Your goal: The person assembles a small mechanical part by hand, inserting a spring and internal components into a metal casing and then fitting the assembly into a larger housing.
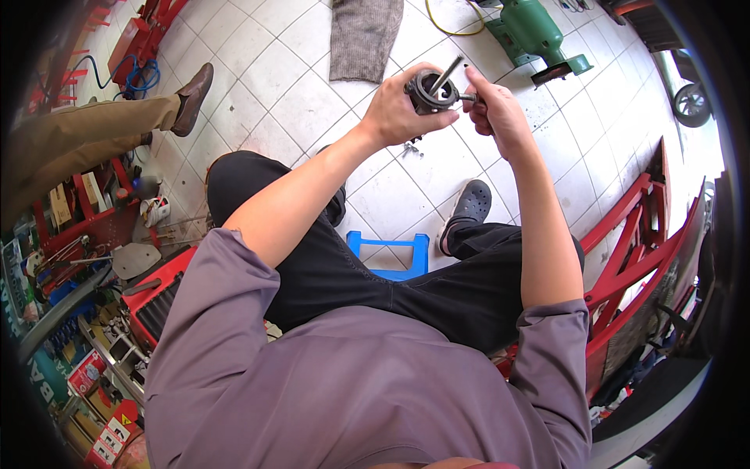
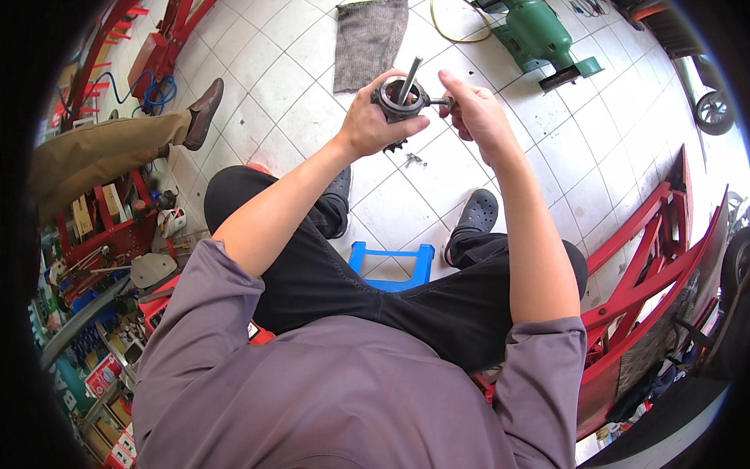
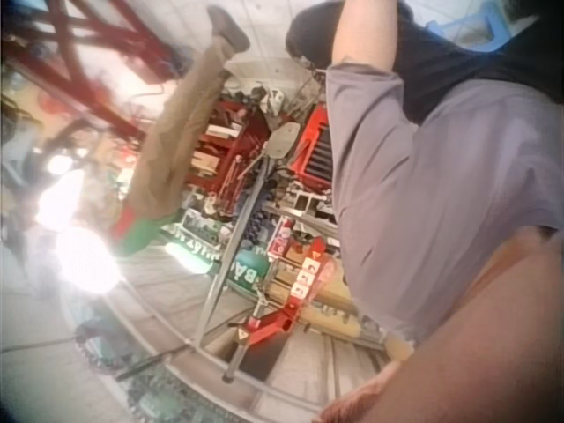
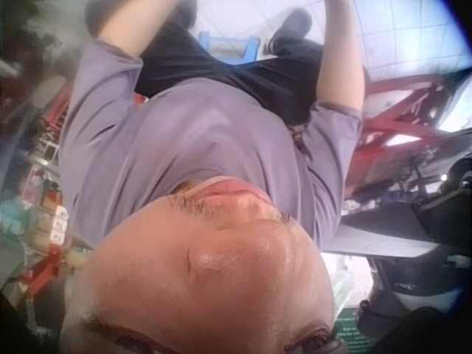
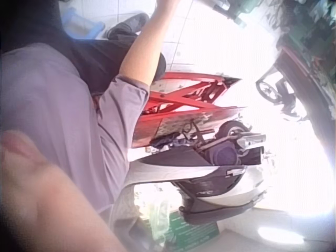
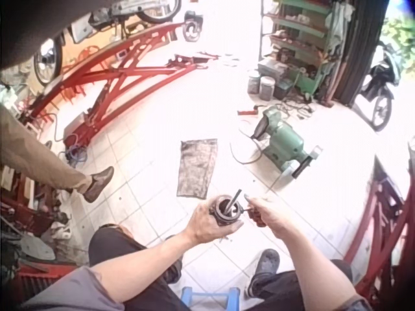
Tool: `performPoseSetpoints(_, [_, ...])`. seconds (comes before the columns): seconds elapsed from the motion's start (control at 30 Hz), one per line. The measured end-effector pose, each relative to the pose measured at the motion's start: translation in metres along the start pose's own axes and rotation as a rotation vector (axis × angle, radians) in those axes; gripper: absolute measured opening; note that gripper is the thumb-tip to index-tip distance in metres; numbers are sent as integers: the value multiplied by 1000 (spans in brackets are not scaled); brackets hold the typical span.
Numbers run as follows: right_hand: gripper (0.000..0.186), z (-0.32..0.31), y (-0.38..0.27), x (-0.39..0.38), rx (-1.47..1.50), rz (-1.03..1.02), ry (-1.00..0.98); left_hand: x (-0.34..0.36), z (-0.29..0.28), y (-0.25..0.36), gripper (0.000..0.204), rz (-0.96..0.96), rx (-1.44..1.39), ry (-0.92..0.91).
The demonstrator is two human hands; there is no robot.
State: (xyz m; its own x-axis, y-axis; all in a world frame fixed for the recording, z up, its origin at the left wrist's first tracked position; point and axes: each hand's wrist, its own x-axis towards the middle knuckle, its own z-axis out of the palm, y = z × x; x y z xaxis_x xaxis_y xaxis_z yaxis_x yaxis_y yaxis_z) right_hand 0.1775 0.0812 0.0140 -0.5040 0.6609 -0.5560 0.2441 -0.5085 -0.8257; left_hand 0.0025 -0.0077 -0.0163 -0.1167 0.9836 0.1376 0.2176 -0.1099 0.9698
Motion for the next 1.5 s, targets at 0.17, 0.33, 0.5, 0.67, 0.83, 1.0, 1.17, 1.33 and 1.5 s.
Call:
performPoseSetpoints(0.17, [50,4,-8,-6,-37,-15,-88,0,-6,2,49,269,198,10])
performPoseSetpoints(0.33, [60,-3,-11,-8,-80,71,-208,4,-11,-3,51,467,312,63])
performPoseSetpoints(0.5, [45,-2,-18,-15,-22,-79,-217,4,-11,-2,50,425,271,99])
performPoseSetpoints(0.67, [46,-13,-14,-8,36,8,-208,4,-11,-2,51,376,266,123])
performPoseSetpoints(0.83, [44,-5,-14,-11,-1,-107,-226,2,-11,-4,51,359,253,83])
performPoseSetpoints(1.0, [27,-16,-11,-4,94,35,-302,2,-9,-3,51,297,211,105])
performPoseSetpoints(1.17, [31,-4,-14,-14,67,-125,-285,3,-11,-5,50,353,243,91])
performPoseSetpoints(1.33, [22,-13,-7,-3,-3,2,-207,3,-10,-5,50,347,247,87])
performPoseSetpoints(1.5, [29,-5,-12,-11,94,-150,-279,2,-10,-7,50,369,259,77])
